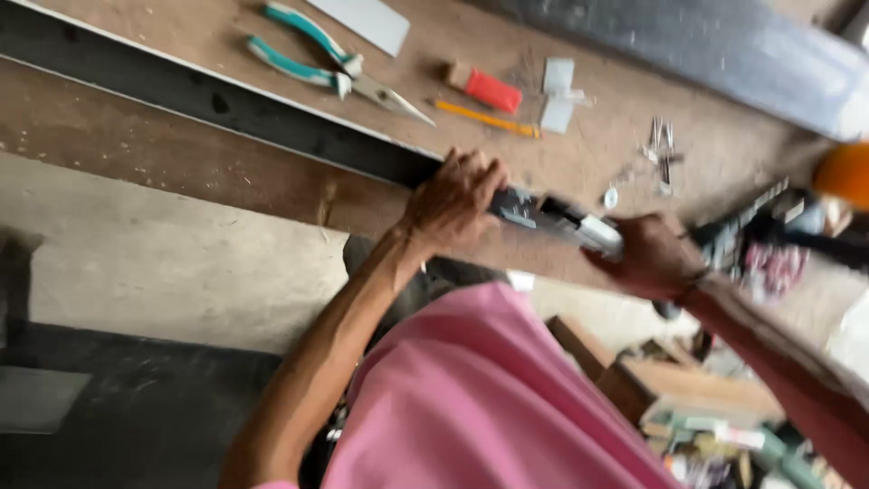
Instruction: The person uses a pink staple gun to fasten staples into a long, black metal lock body resting on a wooden workbench. They repeatedly pick up staples from the table and load them into the tool before firing them into the lock.
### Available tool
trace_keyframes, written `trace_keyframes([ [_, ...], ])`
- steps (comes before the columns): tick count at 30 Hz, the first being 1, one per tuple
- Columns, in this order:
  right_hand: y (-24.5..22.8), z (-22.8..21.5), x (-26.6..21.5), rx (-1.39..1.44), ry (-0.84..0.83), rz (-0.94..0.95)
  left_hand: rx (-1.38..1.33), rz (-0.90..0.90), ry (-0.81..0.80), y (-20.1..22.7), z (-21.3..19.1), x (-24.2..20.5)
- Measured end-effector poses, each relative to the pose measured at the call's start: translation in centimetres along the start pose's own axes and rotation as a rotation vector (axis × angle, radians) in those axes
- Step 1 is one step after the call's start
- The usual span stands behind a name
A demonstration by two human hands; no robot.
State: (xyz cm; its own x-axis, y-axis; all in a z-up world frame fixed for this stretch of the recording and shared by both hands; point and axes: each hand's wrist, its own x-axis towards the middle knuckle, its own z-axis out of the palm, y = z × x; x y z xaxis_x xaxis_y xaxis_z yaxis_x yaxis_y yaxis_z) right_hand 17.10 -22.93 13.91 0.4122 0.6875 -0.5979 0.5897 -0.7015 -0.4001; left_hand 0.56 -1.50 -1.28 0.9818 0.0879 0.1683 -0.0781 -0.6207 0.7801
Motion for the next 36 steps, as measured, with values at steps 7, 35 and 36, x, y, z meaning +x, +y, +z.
trace_keyframes([
  [7, 7.9, 7.0, -16.6, 0.230, 0.293, 0.143, -0.275, -0.055, 0.003, 1.8, -2.8, 2.4],
  [35, 12.0, 12.1, -18.8, 1.619, 0.933, 0.009, 0.297, -0.011, -0.491, 8.7, 17.9, 18.3],
  [36, 12.1, 12.5, -17.9, 1.697, 0.945, -0.110, 0.297, 0.035, -0.515, 10.3, 15.8, 18.3],
])
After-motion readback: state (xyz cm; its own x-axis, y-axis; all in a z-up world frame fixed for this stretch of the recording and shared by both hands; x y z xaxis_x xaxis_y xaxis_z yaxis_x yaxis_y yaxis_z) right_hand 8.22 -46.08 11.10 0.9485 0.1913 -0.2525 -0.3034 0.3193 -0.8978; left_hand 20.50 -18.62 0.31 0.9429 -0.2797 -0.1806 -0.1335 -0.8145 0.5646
